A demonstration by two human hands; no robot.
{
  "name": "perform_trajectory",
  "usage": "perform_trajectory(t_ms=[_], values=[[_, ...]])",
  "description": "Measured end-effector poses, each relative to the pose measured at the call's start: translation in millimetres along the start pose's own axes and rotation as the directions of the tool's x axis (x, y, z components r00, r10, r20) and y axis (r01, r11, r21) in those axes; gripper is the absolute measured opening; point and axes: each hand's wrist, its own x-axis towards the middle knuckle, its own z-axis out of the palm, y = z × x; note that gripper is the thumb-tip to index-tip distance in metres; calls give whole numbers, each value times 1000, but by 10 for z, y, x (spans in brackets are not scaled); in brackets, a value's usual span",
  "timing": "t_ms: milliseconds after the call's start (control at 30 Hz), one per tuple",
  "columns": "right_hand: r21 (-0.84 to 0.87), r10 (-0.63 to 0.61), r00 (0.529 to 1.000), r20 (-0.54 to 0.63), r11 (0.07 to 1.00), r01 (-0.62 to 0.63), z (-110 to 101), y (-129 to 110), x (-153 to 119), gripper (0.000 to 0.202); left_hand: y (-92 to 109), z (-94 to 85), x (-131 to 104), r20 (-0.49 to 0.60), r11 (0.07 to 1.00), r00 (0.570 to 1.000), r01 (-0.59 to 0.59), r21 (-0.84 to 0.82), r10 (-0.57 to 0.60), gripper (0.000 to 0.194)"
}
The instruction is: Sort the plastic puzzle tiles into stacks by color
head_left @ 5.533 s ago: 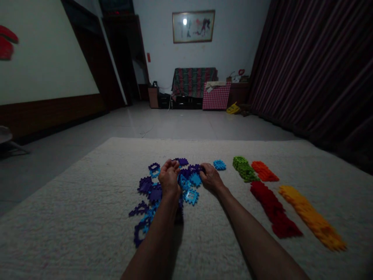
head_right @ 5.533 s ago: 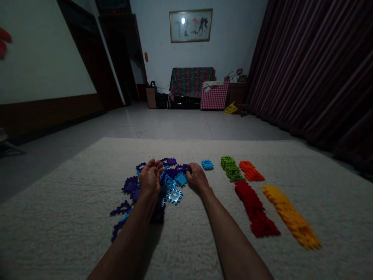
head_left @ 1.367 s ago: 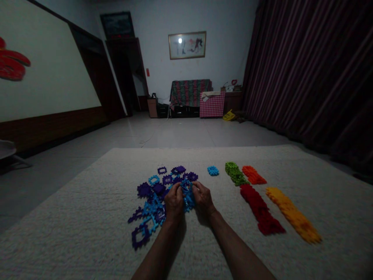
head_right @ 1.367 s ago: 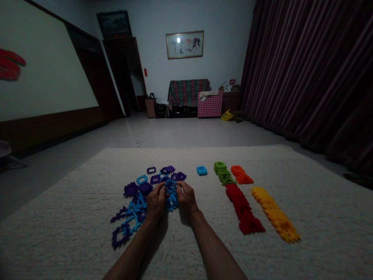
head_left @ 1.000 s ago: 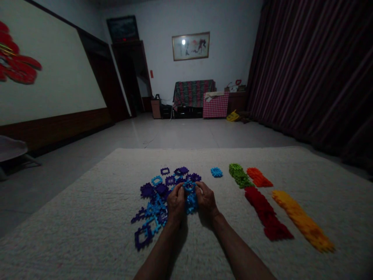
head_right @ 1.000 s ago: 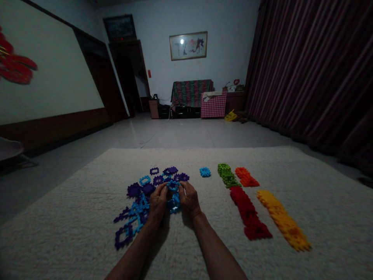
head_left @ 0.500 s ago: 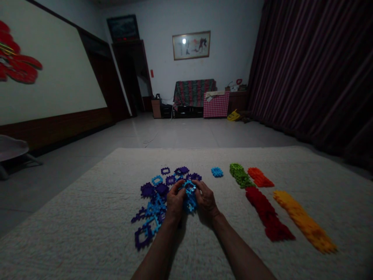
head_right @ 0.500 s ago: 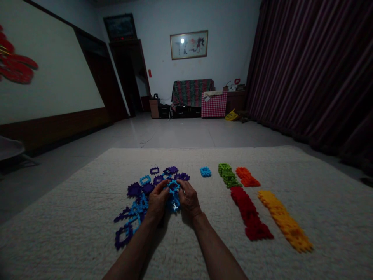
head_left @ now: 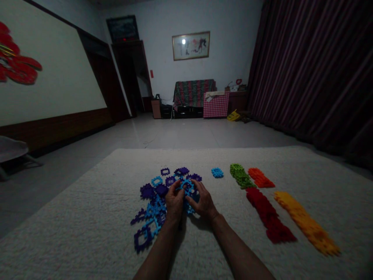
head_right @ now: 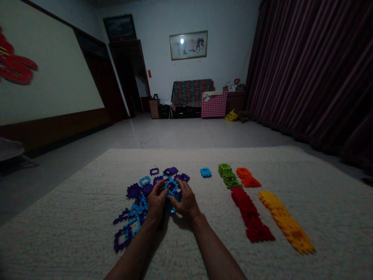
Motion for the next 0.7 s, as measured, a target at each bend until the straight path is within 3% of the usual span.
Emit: perform_trajectory(t_ms=[267,700], values=[[-3,3,1000,-22,1000,-3,-22,-53,29,51,-42,45,-20,-14,999,999,-39,18,39,40],[-63,-2,1000,27,998,4,-5,-32,10,57,-135,-25,94,-91,997,994,-57,58,62,32]])
